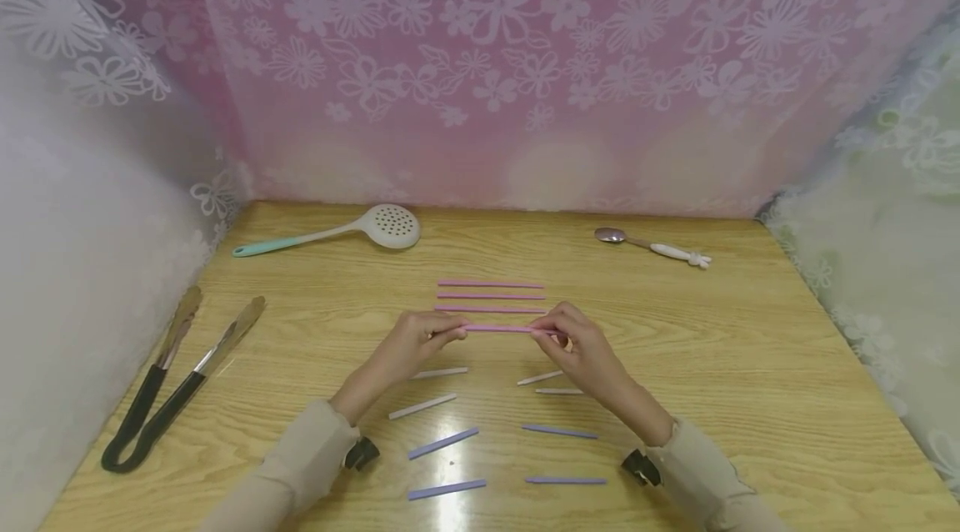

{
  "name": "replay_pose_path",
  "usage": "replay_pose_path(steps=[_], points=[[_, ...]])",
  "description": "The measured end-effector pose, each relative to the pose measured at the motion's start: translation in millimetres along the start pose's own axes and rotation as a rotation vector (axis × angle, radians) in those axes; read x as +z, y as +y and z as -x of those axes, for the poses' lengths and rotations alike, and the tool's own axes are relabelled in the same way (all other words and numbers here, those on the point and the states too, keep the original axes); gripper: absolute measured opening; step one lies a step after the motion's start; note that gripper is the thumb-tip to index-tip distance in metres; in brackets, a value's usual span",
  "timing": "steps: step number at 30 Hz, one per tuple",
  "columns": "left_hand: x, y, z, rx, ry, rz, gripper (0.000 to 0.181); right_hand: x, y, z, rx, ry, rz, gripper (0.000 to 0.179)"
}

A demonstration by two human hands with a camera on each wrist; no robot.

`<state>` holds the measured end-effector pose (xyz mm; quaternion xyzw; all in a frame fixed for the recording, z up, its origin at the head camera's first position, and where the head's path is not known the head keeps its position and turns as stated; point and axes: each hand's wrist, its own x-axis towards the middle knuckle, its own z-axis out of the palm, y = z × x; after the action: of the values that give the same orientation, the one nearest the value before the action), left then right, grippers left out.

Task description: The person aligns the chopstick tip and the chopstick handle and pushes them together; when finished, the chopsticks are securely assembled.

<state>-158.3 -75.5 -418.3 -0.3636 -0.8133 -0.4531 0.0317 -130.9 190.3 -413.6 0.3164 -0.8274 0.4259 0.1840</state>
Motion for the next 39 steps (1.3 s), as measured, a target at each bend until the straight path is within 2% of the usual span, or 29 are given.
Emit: replay_pose_path(steps=[5, 9, 14, 19, 26, 30, 33, 39], points=[[0.2, 5.7, -1.1, 0.026, 0.010, -0.014, 0.023, -4, -1, 1.4, -0.041, 0.002, -0.004, 0.004], [-1.8, 8.5, -1.4, 0.026, -0.002, -0.009, 0.022, -6, -1, 2.3, -0.035, -0.019, -0.019, 0.005], [-6.6, 8.3, 1.5, -0.047, -0.035, 0.026, 0.023, -7, 0, 3.0, 0.031, -0.078, -0.035, 0.016], [-8.6, 3.4, 5.1, -0.109, -0.045, 0.024, 0.024, -7, 3, 5.0, 0.083, -0.123, -0.039, 0.026], [-9.4, -4.2, 8.6, -0.179, -0.040, -0.004, 0.024, -5, 11, 6.1, 0.131, -0.119, 0.030, 0.010], [-9.1, -10.2, 7.8, -0.188, -0.038, -0.034, 0.024, -4, 19, 4.2, 0.153, -0.128, 0.072, 0.007], [-8.9, -15.8, 5.0, -0.202, -0.033, -0.039, 0.023, -3, 27, 1.7, 0.196, -0.161, 0.081, 0.007], [-9.4, -27.6, -3.5, -0.297, -0.056, -0.005, 0.019, -2, 42, -5.6, 0.299, -0.227, 0.048, 0.010]])
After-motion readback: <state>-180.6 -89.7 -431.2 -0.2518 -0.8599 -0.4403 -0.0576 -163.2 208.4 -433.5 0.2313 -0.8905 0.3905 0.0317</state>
